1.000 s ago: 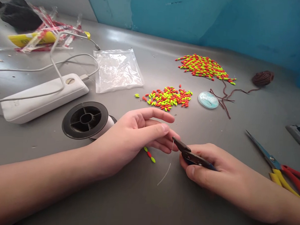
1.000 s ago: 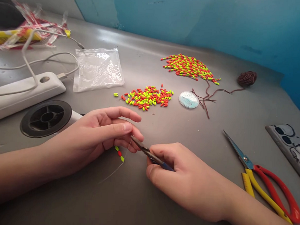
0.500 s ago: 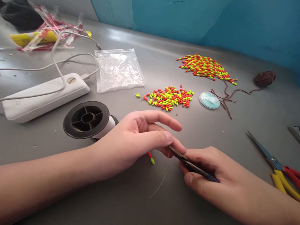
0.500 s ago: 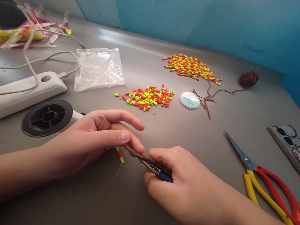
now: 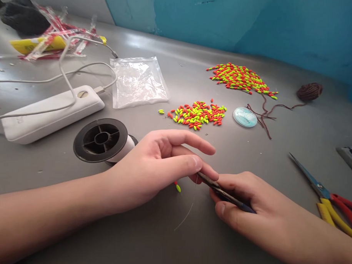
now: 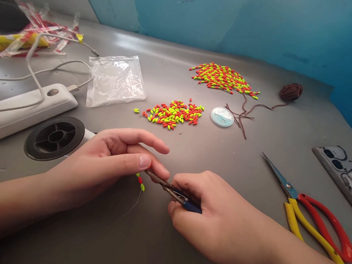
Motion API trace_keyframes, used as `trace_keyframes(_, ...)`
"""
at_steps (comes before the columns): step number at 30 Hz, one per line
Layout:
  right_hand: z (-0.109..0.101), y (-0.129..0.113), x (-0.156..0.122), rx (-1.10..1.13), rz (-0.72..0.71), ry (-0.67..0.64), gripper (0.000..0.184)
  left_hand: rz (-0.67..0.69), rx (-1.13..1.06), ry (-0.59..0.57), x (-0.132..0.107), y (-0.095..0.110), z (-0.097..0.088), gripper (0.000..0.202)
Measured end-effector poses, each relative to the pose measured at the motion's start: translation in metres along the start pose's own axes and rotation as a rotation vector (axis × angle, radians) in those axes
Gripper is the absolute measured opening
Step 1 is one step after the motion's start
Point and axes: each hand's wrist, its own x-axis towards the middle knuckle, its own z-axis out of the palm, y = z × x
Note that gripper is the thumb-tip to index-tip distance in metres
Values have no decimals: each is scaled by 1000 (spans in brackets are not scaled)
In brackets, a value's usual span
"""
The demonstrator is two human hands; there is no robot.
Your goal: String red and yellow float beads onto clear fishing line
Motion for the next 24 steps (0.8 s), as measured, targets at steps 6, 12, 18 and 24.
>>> trace_keyframes(6, -1, 2, 1, 31, -13, -12, 9, 0, 0, 9, -1, 0, 0, 19)
trace_keyframes(12, 1, 2, 1, 49, -4, -20, 7, 7, -6, 9, 0, 0, 0, 17)
trace_keyframes(18, 1, 1, 0, 54, 15, 1, 9, 25, 31, 33, -1, 3, 4, 15)
trace_keyframes(24, -1, -1, 1, 36, 9, -44, 8, 49, 91, 51, -3, 6, 7, 17)
